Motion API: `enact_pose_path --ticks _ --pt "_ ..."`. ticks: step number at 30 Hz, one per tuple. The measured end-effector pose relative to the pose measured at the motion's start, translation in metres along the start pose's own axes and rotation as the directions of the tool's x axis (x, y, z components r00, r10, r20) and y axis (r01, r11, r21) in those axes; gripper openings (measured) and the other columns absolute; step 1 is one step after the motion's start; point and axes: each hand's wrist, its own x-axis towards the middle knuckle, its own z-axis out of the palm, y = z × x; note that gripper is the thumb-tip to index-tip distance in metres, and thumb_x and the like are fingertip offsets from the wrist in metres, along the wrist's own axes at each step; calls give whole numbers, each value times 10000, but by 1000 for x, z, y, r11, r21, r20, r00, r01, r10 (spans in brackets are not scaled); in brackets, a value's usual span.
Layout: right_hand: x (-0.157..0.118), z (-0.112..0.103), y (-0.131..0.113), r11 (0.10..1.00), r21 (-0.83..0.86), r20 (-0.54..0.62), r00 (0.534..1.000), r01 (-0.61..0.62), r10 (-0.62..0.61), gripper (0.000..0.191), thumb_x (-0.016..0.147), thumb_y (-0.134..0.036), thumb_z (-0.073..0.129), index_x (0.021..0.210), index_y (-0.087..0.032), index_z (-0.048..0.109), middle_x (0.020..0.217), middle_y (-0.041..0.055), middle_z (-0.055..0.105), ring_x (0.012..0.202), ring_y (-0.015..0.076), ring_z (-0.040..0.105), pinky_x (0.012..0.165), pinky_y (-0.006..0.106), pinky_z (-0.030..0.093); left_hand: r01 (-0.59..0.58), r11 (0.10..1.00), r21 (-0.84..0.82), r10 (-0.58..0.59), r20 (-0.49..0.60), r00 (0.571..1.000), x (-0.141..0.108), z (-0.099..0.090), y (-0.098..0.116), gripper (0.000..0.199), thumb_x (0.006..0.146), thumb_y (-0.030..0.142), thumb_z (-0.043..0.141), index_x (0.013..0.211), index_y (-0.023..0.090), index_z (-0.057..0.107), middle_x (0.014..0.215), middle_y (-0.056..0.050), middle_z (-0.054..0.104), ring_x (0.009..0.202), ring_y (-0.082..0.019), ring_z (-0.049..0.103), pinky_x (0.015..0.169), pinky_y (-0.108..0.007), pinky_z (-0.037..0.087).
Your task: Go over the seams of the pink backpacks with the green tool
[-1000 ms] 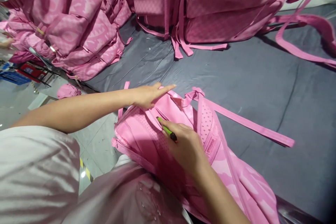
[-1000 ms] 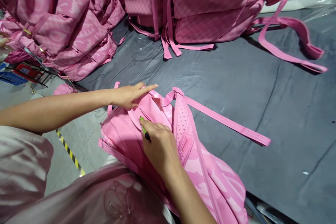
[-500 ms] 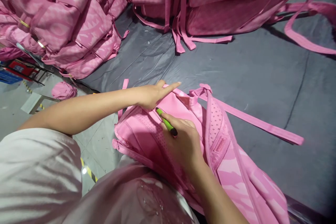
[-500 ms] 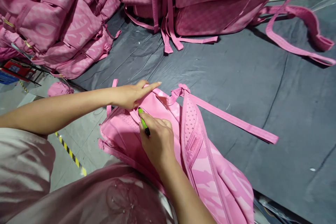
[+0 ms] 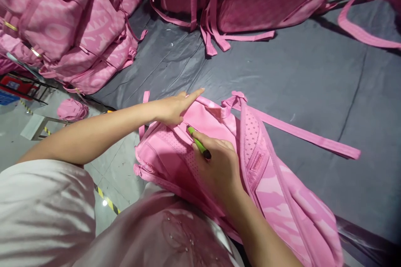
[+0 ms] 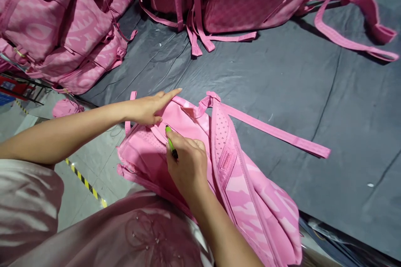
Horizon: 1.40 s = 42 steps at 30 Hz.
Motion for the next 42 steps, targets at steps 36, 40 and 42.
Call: enact_pose_path --ticks 36,40,42 --pt "12 3 -4 999 43 -22 1000 2 -1 370 840 -119 536 1134 -195 748 1107 61 768 897 265 753 807 418 580 19 1000 4 -19 38 999 7 -4 3 1048 808 128 591 1595 270 -87 1438 -163 432 1021 -208 638 798 -275 487" --pt "9 4 -7 999 53 -13 1000 -5 5 372 849 -117 536 1149 -195 741 1167 57 749 1006 279 737 872 428 571 24 1000 3 -24 44 999 6 -5 4 1043 826 151 592 1596 263 -103 1442 -176 426 1027 -216 636 812 -288 488" --pt "9 6 -7 999 49 -23 1000 -18 19 383 850 -117 540 1173 -192 731 1177 64 746 1010 279 735 878 430 567 24 1000 2 -24 47 999 6 -5 4 1054 825 150 596 1595 267 -115 1449 -181 416 1028 -217 636 814 -290 486"
